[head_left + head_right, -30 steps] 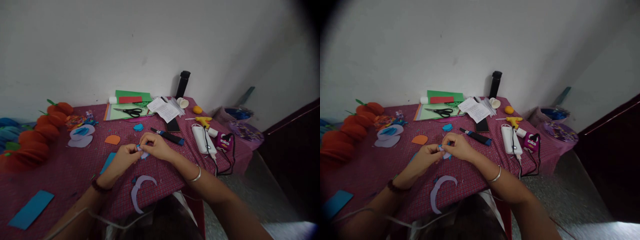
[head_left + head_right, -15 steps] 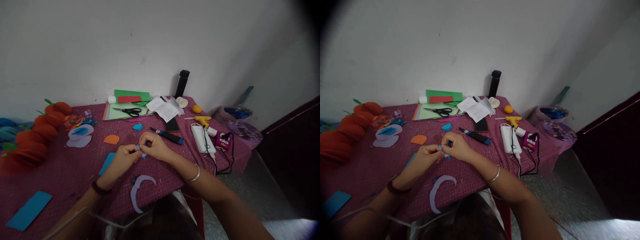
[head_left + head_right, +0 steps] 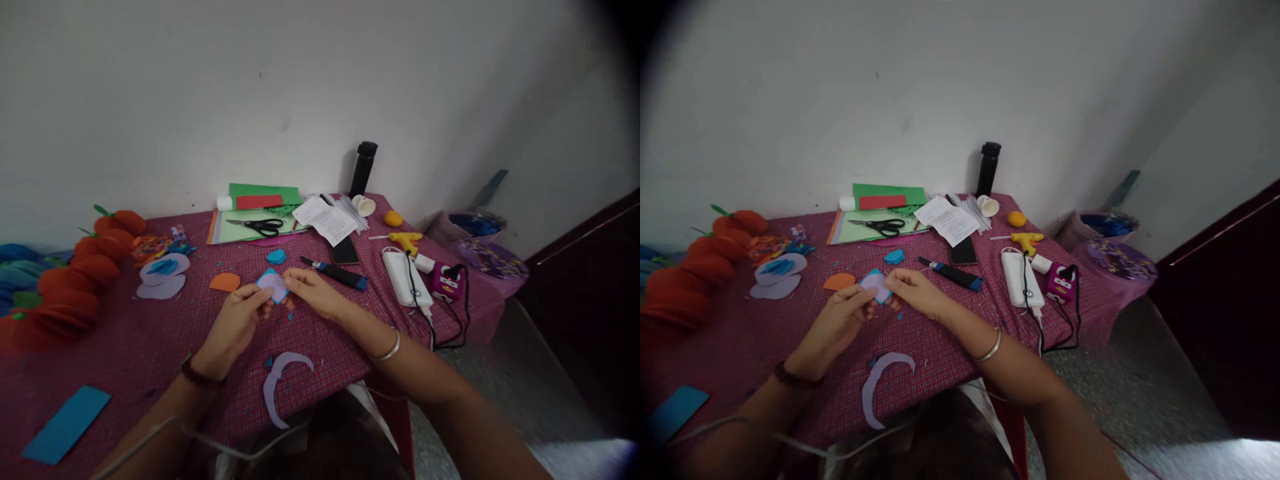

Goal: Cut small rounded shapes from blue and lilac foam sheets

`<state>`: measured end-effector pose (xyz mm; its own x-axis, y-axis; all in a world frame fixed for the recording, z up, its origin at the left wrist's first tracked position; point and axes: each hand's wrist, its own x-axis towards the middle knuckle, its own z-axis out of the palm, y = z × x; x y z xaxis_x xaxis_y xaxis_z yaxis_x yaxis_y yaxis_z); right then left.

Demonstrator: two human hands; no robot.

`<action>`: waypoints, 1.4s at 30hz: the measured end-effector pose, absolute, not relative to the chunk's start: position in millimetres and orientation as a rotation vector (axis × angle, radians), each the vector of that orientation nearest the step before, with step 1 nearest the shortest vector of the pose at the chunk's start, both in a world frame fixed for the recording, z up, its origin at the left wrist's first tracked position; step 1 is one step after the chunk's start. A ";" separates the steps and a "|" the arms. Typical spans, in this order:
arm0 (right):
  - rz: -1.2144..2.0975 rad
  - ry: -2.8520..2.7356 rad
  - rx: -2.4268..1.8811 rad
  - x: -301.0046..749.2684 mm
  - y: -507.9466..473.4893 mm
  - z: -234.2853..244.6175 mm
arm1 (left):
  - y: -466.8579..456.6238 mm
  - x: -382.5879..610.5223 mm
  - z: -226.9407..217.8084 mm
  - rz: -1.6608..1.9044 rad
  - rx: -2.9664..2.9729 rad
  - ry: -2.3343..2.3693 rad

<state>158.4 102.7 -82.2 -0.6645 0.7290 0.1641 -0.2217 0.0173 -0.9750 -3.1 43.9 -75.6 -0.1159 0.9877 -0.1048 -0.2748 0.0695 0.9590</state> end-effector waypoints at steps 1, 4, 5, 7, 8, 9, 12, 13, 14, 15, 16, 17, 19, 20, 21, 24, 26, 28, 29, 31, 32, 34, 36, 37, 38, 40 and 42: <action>1.729 -1.597 -0.546 157.9 102.0 -81.5 | 44.4 -3.0 -76.1 1.366 0.859 1.125; 1.711 -1.598 -0.617 156.1 100.6 -80.2 | 46.2 -2.7 -78.4 1.402 0.816 1.102; 1.706 -1.601 -0.638 155.5 100.5 -80.5 | 46.6 -2.6 -79.1 1.410 0.807 1.098; 1.703 -1.617 -0.664 154.0 100.6 -82.3 | 46.8 -2.5 -80.1 1.417 0.795 1.091; 1.706 -1.628 -0.670 153.1 100.9 -83.7 | 46.6 -2.3 -80.4 1.416 0.792 1.088; 1.709 -1.638 -0.673 152.2 101.3 -85.3 | 46.2 -2.1 -80.6 1.412 0.792 1.087; 1.697 -1.653 -0.689 149.8 102.8 -89.6 | 45.1 -0.9 -80.1 1.396 0.802 1.092; 1.684 -1.657 -0.695 149.5 103.5 -90.4 | 44.8 -0.8 -79.5 1.386 0.810 1.099; 1.666 -1.666 -0.702 149.6 104.1 -90.8 | 44.6 -1.0 -78.5 1.370 0.821 1.109; 1.646 -1.685 -0.707 150.1 104.8 -90.8 | 44.4 -1.8 -77.1 1.348 0.837 1.123; 1.625 -1.716 -0.711 151.1 105.4 -90.5 | 44.3 -3.0 -75.4 1.319 0.858 1.141; 1.603 -1.758 -0.711 152.4 106.0 -89.8 | 44.2 -4.9 -73.3 1.281 0.886 1.161; 1.530 -1.866 -0.701 155.3 107.1 -88.1 | 44.4 -9.8 -68.9 1.185 0.963 1.203; 1.473 -1.916 -0.690 156.6 107.6 -87.3 | 44.7 -12.5 -67.0 1.132 1.007 1.223; 1.411 -1.952 -0.675 157.6 108.1 -86.6 | 45.1 -14.9 -65.5 1.081 1.051 1.243; 1.318 -1.902 -0.615 158.1 109.0 -85.9 | 47.0 -19.1 -64.7 0.986 1.148 1.300; 1.345 -1.793 -0.571 157.2 109.1 -86.1 | 48.1 -18.6 -66.8 0.980 1.183 1.335; 1.354 -1.714 -0.541 156.2 108.7 -86.7 | 48.6 -16.3 -69.5 0.991 1.198 1.363; 1.333 -1.703 -0.536 155.9 108.3 -86.9 | 48.7 -14.9 -70.7 0.994 1.203 1.373; 1.262 -1.721 -0.541 155.4 107.7 -87.6 | 48.7 -12.5 -72.9 0.999 1.209 1.389; 1.225 -1.742 -0.551 155.2 107.4 -88.0 | 48.7 -11.6 -73.8 1.001 1.215 1.395; 1.187 -1.775 -0.582 154.6 107.3 -88.8 | 48.8 -10.9 -75.5 1.003 1.231 1.405; 1.208 -1.775 -0.620 154.0 107.8 -89.3 | 48.9 -11.2 -77.0 1.003 1.253 1.415; 1.233 -1.766 -0.640 153.7 108.2 -89.3 | 48.9 -11.6 -77.6 1.000 1.264 1.420; 1.261 -1.753 -0.658 153.5 108.8 -89.1 | 48.7 -11.9 -77.9 0.997 1.274 1.425; 1.310 -1.741 -0.684 153.6 110.2 -88.3 | 48.2 -12.2 -77.8 0.991 1.281 1.433; 1.348 -1.753 -0.703 154.2 111.8 -87.5 | 47.5 -11.9 -76.6 0.987 1.271 1.434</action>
<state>154.2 111.8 -87.5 -0.5268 0.8102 0.2571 -0.0404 0.2783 -0.9596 -11.9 47.5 -76.6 -0.0120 0.9906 -0.1362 0.2269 0.1353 0.9645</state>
